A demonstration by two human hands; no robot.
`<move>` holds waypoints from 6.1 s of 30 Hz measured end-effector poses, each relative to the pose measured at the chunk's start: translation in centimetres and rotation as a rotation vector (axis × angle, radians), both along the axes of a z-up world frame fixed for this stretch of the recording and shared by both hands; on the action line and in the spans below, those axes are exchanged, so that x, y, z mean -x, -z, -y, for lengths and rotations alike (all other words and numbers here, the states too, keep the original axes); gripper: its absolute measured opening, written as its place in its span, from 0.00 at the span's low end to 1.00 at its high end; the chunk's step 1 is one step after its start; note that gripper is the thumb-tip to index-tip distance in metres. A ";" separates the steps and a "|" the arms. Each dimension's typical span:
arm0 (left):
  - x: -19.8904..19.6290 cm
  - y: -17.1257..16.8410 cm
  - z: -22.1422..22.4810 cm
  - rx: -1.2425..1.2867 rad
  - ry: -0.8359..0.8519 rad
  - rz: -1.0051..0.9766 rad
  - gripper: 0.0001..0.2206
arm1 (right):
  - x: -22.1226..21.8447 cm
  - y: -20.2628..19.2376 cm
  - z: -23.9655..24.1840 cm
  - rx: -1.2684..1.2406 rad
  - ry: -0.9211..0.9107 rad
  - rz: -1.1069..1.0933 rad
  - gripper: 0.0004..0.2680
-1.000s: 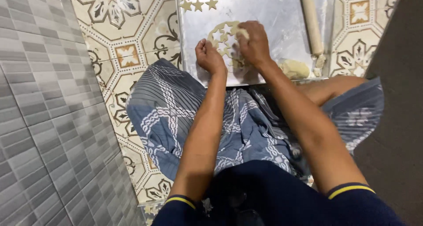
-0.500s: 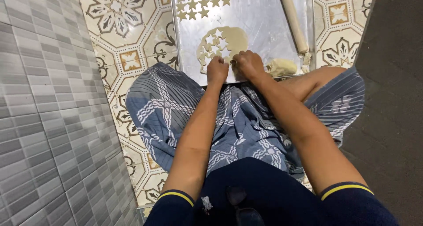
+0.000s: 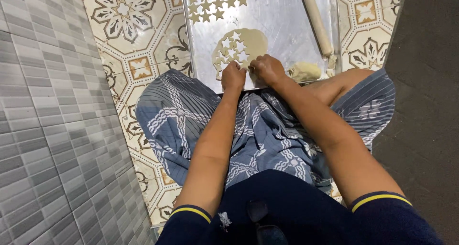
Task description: Cutting star shapes from dough and placing them on a baking tray
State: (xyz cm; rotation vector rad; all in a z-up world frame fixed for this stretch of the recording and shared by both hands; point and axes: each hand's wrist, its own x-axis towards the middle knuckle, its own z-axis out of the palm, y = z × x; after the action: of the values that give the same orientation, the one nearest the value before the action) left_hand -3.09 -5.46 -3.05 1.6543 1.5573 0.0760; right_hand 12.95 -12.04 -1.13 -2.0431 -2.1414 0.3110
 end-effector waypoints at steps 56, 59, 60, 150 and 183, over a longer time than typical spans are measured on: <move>-1.6 -0.2 -1.7 0.700 -0.743 1.151 0.16 | -1.4 -3.6 -0.4 0.098 0.614 -0.323 0.14; -1.7 -1.4 -1.5 0.660 -0.710 1.164 0.16 | 0.4 -4.7 -1.3 0.097 0.684 -0.701 0.18; -1.8 -1.8 -1.4 0.641 -0.682 1.168 0.16 | 1.0 -4.7 -1.7 0.156 0.700 -0.922 0.20; -1.8 0.0 -0.1 -0.055 -0.105 0.253 0.15 | -3.7 1.1 -0.6 0.084 0.218 -0.202 0.11; -1.6 -3.3 4.5 -0.395 0.338 -0.248 0.31 | -4.9 1.3 -3.1 0.213 0.685 -0.423 0.15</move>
State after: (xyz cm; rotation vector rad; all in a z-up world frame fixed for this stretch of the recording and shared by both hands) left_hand -1.45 -9.92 0.21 2.2940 1.4824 -0.0017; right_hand 17.83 -8.98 -2.43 -2.3966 -1.1274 0.7950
